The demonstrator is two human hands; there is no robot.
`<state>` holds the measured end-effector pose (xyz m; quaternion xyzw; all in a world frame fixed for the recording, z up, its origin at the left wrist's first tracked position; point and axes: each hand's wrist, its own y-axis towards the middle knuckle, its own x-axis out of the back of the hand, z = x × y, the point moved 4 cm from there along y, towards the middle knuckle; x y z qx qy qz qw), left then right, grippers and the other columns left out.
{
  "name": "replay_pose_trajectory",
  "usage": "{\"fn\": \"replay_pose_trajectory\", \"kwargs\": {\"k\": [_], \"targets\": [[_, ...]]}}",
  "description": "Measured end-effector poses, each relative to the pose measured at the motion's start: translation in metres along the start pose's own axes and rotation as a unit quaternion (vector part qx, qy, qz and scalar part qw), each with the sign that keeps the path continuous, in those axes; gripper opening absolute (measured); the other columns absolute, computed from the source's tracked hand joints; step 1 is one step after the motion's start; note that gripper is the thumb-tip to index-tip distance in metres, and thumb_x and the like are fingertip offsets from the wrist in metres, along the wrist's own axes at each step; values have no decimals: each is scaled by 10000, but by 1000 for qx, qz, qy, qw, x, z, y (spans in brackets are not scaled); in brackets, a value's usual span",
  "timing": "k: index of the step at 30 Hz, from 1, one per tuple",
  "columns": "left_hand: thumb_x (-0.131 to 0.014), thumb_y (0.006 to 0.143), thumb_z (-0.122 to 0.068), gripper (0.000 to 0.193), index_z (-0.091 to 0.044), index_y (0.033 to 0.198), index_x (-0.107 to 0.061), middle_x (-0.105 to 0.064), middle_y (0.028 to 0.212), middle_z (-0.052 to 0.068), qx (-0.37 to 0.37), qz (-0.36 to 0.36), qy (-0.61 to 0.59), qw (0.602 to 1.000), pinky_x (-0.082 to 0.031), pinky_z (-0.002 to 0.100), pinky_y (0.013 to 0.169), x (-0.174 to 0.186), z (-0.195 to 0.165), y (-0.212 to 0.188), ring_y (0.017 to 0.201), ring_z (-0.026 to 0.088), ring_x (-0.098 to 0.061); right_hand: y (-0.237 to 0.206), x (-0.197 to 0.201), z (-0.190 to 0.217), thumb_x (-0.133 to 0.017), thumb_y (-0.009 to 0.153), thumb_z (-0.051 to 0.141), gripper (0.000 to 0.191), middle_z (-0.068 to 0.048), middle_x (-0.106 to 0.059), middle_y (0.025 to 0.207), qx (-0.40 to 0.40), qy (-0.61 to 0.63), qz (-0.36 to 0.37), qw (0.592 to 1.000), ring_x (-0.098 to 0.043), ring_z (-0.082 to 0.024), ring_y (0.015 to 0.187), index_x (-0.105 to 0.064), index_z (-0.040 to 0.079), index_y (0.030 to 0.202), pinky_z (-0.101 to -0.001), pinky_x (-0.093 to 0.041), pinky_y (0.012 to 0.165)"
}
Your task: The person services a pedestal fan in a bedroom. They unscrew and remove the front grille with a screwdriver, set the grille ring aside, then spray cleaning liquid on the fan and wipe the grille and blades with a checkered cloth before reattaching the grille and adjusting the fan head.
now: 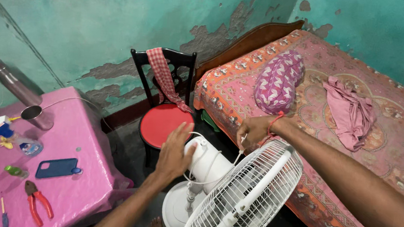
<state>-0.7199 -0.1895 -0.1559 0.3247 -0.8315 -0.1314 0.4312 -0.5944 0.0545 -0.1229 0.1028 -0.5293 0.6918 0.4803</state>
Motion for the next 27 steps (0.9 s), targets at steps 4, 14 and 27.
{"fn": "replay_pose_trajectory", "kwargs": {"k": [4, 14, 27], "targets": [[-506, 1029, -364, 662, 65, 1514, -367, -448, 1526, 295, 47, 44, -67, 996, -304, 453, 1188, -8, 31, -16, 1448, 410, -411, 10, -21, 2, -709, 896, 302, 332, -33, -761, 931, 16, 51, 39, 998, -677, -122, 815, -773, 84, 1138, -314, -549, 718], [-517, 1010, -399, 758, 47, 1562, -251, -308, 1601, 294, 75, 42, -70, 994, -247, 467, 1205, -17, 29, -36, 1503, 419, -293, 21, -20, -8, -708, 907, 321, 531, -23, -738, 1085, -23, 12, 26, 999, -687, -150, 990, -593, 91, 1371, -330, -555, 845], [-509, 1031, -350, 622, 19, 1519, -400, -442, 1552, 251, 46, -104, -54, 992, -311, 446, 1200, 50, 29, -32, 1463, 379, -414, -110, 28, -13, -629, 951, 306, 446, -62, -726, 1299, 83, 185, -349, 915, -654, -149, 1206, -653, 93, 1343, -340, -508, 1016]]}}
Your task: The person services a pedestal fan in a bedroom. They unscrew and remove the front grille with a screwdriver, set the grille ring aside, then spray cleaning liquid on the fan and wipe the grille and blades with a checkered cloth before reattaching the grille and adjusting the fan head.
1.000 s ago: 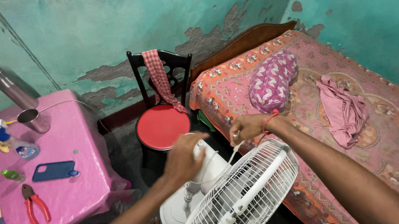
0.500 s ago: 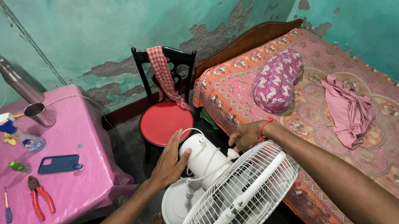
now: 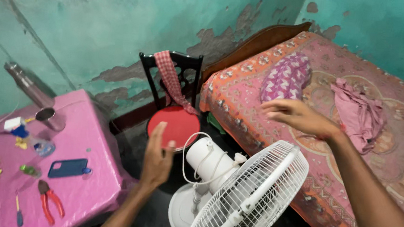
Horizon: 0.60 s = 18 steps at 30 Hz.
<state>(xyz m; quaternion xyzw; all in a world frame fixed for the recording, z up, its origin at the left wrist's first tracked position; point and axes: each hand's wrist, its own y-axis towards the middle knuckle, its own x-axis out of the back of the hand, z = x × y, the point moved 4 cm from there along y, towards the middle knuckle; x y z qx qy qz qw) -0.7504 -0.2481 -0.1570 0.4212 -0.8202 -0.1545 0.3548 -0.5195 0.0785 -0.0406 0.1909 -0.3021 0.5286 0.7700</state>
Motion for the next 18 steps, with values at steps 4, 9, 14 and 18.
{"fn": "replay_pose_trajectory", "kwargs": {"k": [4, 9, 14, 18], "targets": [[-489, 1041, -327, 440, -30, 1332, -634, -699, 1279, 166, 34, -47, -39, 998, -475, 367, 1034, 51, 15, 22, 1207, 266, -654, -105, 34, -37, -591, 978, 285, 439, -102, -721, 1272, -8, 246, -267, 932, -688, -205, 1127, -638, 34, 1336, -385, -521, 1008], [-408, 1094, -256, 408, -11, 1244, -699, -771, 1088, 105, 104, -38, -119, 987, -525, 295, 880, 111, 49, -3, 973, 161, -697, -205, -33, -152, -641, 1057, 238, 123, -9, -699, 1156, -22, 677, -430, 597, -642, -137, 1026, -669, 142, 1129, -381, -516, 937], [-391, 1132, -273, 438, 15, 1258, -695, -770, 1069, 120, 132, -58, -186, 972, -513, 279, 770, 142, 54, -43, 883, 142, -676, -248, -126, -168, -657, 981, 233, 158, -27, -743, 1133, -64, 774, -425, 464, -660, -135, 973, -690, 103, 1064, -339, -487, 849], [-387, 1136, -305, 457, 15, 1258, -692, -764, 1083, 124, 174, -40, -256, 950, -507, 284, 744, 138, 45, -71, 869, 153, -673, -277, -168, -122, -616, 972, 229, 148, -2, -719, 1123, -105, 753, -436, 481, -650, -141, 982, -676, 137, 1071, -369, -498, 861]]}}
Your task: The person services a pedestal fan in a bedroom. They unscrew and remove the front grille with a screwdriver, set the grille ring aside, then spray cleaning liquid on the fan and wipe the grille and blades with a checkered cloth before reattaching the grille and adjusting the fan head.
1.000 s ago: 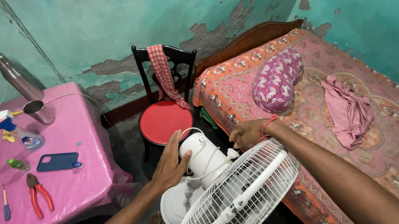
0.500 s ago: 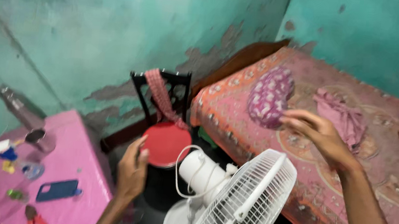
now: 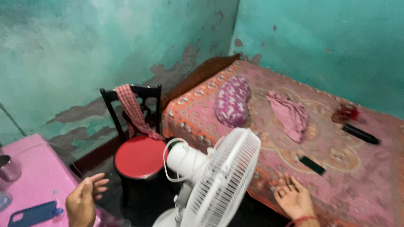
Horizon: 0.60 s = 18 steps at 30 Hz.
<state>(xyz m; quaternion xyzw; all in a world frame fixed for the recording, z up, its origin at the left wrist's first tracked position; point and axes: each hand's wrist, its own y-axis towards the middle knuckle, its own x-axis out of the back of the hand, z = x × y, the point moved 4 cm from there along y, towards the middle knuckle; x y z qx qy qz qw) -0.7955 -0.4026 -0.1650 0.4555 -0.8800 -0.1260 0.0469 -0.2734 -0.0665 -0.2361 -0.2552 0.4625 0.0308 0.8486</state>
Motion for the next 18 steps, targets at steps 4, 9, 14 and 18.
{"fn": "replay_pose_trajectory", "kwargs": {"k": [4, 9, 14, 18], "targets": [[-374, 1115, -344, 478, -14, 1264, -685, -763, 1087, 112, 50, 29, -4, 998, -515, 278, 736, -5, 3, -43, 861, 145, -680, -68, 4, -19, -609, 982, 213, 139, 12, -711, 1135, 8, -21, -7, 1000, -657, -128, 987, -666, 126, 1073, -355, -513, 844], [-391, 1109, -372, 503, -12, 1265, -706, -780, 1073, 125, 114, 29, -44, 992, -482, 275, 685, -5, 3, -101, 806, 143, -663, -110, 15, -16, -610, 965, 237, 156, -21, -724, 1128, -32, -47, -19, 998, -639, -136, 918, -670, 122, 1051, -354, -518, 796], [-389, 1119, -375, 515, 12, 1262, -697, -771, 1079, 133, 102, -16, -50, 993, -486, 273, 676, 4, -18, -161, 802, 145, -660, -116, 27, -2, -625, 974, 231, 140, -10, -718, 1113, -41, -47, 14, 998, -648, -133, 927, -663, 118, 1048, -341, -513, 808], [-366, 1122, -387, 524, 9, 1269, -678, -755, 1101, 126, 80, -46, -41, 995, -498, 262, 695, -5, -50, -213, 828, 139, -670, -120, 32, 13, -642, 967, 271, 174, 1, -713, 1100, -74, -45, 60, 994, -652, -132, 949, -663, 121, 1052, -344, -510, 830]]}}
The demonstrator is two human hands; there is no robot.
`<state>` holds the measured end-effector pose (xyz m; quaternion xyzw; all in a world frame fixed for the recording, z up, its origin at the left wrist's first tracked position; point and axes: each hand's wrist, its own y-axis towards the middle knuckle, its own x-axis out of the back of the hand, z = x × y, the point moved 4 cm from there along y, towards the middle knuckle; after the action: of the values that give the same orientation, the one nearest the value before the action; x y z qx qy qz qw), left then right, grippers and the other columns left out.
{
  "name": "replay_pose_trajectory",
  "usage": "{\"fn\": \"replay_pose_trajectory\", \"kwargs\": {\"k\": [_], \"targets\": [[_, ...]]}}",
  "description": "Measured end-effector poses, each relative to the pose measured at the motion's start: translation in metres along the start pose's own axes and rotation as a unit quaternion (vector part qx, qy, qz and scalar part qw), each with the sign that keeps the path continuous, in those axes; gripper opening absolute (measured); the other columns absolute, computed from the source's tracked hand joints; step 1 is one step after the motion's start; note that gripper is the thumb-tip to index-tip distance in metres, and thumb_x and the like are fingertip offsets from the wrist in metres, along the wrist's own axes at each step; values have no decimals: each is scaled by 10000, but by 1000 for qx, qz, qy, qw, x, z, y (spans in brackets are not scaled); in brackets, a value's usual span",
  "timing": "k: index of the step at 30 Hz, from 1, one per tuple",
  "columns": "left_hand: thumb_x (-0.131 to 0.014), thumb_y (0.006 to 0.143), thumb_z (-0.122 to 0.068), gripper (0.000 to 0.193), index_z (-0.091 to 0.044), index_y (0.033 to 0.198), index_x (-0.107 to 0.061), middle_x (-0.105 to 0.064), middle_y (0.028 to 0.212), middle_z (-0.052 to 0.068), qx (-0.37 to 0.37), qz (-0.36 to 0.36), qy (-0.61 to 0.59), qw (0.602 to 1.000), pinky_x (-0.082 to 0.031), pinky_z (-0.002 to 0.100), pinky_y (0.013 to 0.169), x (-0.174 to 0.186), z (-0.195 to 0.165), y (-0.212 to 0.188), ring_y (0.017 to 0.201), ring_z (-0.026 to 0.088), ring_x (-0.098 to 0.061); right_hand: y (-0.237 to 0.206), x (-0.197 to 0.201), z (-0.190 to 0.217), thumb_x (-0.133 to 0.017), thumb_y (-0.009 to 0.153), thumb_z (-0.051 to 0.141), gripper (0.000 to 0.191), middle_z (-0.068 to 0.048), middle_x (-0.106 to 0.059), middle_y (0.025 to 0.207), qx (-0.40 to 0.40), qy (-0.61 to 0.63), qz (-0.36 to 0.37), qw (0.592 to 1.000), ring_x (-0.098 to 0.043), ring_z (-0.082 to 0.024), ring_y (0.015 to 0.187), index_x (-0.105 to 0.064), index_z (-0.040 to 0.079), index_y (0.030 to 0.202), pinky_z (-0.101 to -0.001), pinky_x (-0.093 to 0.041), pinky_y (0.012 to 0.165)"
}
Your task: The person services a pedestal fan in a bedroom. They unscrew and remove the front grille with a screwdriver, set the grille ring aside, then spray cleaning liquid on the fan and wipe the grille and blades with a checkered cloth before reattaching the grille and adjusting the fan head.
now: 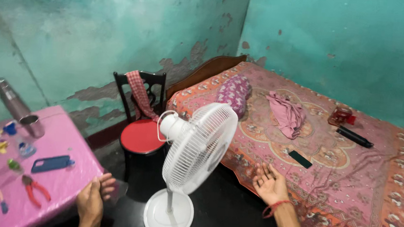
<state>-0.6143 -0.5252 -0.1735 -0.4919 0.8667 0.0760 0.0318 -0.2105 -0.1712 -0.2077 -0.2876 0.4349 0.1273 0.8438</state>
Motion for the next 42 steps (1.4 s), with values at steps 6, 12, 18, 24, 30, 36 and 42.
{"fn": "replay_pose_trajectory", "kwargs": {"k": [6, 12, 18, 24, 30, 36, 42], "targets": [[-341, 1091, -477, 608, -2, 1350, -618, -702, 1250, 155, 66, -44, -68, 995, -500, 383, 862, -46, -10, -111, 1009, 239, -661, -35, 26, 37, -652, 959, 383, 326, -28, -698, 1170, -38, 42, 68, 996, -638, -164, 1037, -648, 100, 1122, -409, -483, 942], [-361, 936, -697, 874, -53, 1526, -391, -433, 1590, 159, 110, -12, -397, 911, -314, 563, 1161, -112, -4, -208, 1444, 365, -415, -92, 58, 69, -552, 998, 535, 533, -65, -624, 1393, -37, 159, 188, 968, -538, -244, 1343, -589, 109, 1316, -549, -353, 1140], [-446, 870, -782, 1040, -95, 1623, -237, -227, 1717, 129, 32, 33, -530, 847, -188, 619, 1242, -136, 1, -256, 1582, 369, -196, -142, 102, 66, -456, 999, 614, 638, -73, -499, 1583, -6, 215, 216, 952, -379, -292, 1516, -549, 150, 1426, -646, -231, 1200], [-457, 855, -793, 1064, -124, 1646, -213, -136, 1741, 118, 7, 48, -549, 834, -114, 645, 1243, -110, 23, -298, 1593, 373, -91, -167, 131, 45, -424, 986, 673, 720, -82, -442, 1634, -25, 163, 256, 953, -328, -296, 1554, -513, 144, 1467, -655, -185, 1219], [-479, 872, -788, 1041, -157, 1659, -221, -125, 1758, 110, -18, 60, -564, 823, -98, 627, 1282, -71, 33, -330, 1625, 366, -84, -186, 150, 38, -425, 979, 693, 789, -96, -406, 1671, -20, 191, 260, 946, -292, -312, 1580, -473, 136, 1536, -660, -170, 1234], [-487, 864, -785, 1033, -169, 1653, -234, -133, 1759, 92, -37, 45, -555, 830, -99, 623, 1289, -48, 28, -333, 1625, 363, -87, -199, 158, 30, -439, 987, 693, 815, -101, -321, 1720, -17, 202, 275, 940, -247, -320, 1603, -441, 129, 1576, -665, -155, 1255], [-488, 868, -781, 1025, -151, 1645, -267, -166, 1756, 98, -40, 62, -552, 831, -92, 616, 1284, -52, 15, -327, 1623, 365, -95, -207, 152, 31, -433, 987, 688, 806, -100, -296, 1724, -6, 183, 287, 940, -241, -309, 1600, -442, 140, 1578, -653, -152, 1252]]}}
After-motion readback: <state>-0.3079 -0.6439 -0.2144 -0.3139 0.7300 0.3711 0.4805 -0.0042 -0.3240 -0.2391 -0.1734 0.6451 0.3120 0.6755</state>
